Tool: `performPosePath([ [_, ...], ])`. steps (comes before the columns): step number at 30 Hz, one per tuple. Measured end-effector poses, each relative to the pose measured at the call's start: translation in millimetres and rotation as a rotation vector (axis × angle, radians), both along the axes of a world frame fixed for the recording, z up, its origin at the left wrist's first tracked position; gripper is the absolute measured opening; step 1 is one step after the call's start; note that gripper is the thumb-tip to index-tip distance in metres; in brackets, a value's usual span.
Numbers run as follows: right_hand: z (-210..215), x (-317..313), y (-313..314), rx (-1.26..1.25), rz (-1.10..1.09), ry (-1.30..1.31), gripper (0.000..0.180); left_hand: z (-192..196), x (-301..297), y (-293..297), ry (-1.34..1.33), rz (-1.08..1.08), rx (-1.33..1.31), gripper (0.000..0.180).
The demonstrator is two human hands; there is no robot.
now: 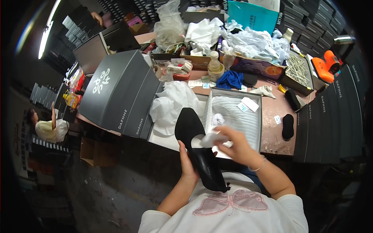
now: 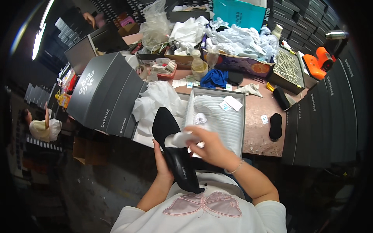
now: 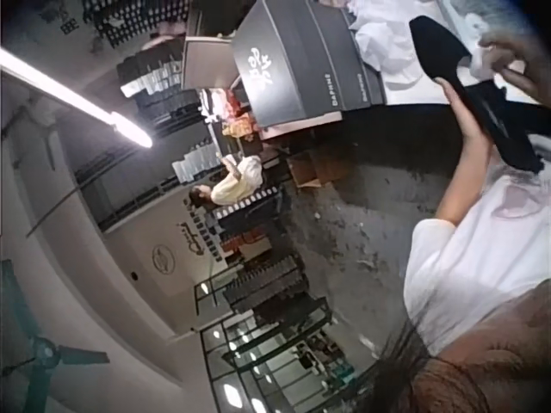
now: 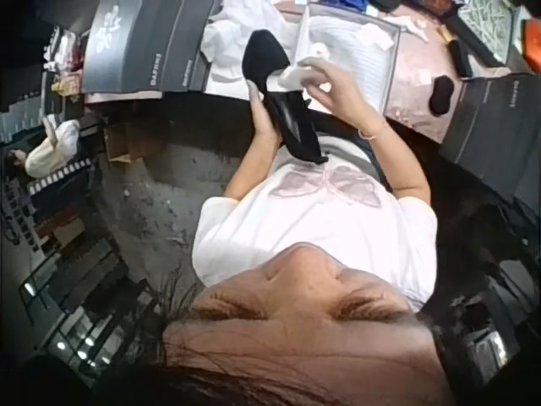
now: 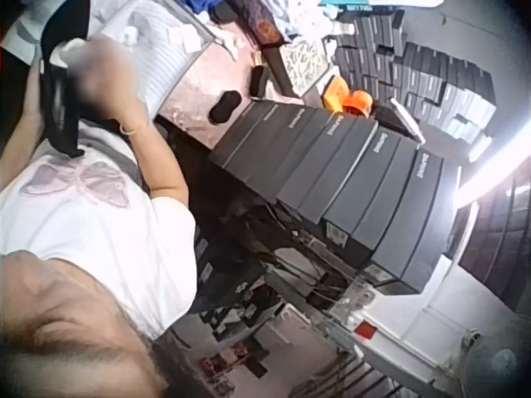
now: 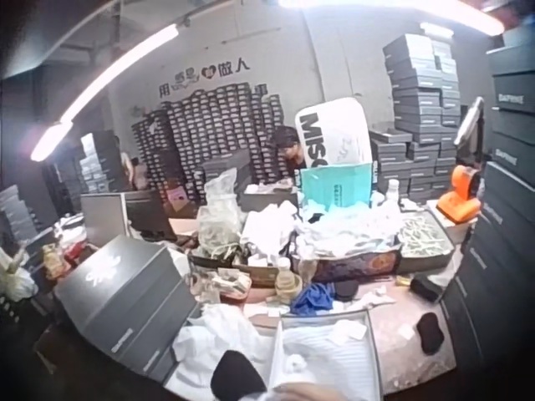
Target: Packaging a pair of black high-heeled shoes into a box with protective materials and stickers.
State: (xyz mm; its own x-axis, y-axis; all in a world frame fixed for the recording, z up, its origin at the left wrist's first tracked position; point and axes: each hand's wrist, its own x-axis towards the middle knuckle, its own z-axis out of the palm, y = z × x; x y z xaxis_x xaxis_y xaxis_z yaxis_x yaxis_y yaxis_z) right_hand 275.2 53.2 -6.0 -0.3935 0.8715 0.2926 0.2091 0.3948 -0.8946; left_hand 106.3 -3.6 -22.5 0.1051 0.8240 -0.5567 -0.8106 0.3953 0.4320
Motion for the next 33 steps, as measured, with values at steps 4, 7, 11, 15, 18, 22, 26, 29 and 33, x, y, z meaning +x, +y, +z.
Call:
performPosePath([
  [4,-10.7,-21.8,2.6,0.463,-0.125,-0.248,0.039,-16.0,13.8,-10.2,0.008,0.000,0.127,0.069],
  [7,-25.9,-44.3,10.5,0.334,-0.287,-0.254,0.049,-25.5,36.0,-24.2,0.285,0.069,0.159,0.075],
  [11,-18.0,-55.6,13.3,0.327,-0.163,-0.284,0.075,-34.0,27.2,-30.4,0.161,0.045,0.096,0.075],
  [15,-29.7,-12.3,45.8,-0.076,0.271,-0.093,0.072,-31.8,-7.4,-21.4,0.026,-0.029,0.055,0.085],
  [18,-113.8,1.2,94.7,0.079,-0.024,-0.751,0.050,-19.4,-5.4,-8.5,0.064,0.052,-0.017,0.093],
  [22,-152.9,-12.3,97.3,0.198,-0.046,-0.947,0.040,-13.6,-10.6,-5.1,-0.134,0.011,0.062,0.095],
  [26,-43.6,12.1,54.6,-0.258,0.077,-0.224,0.037,-17.7,-16.6,0.3,-0.032,0.008,0.004,0.090],
  [29,9.6,2.0,11.7,-0.199,0.313,-0.051,0.033,-4.9,-4.3,3.6,-0.018,-0.047,0.016,0.088],
  [33,-14.0,-24.9,-3.7,0.268,0.009,-0.312,0.032,-5.4,21.5,-5.2,0.094,-0.057,0.063,0.081],
])
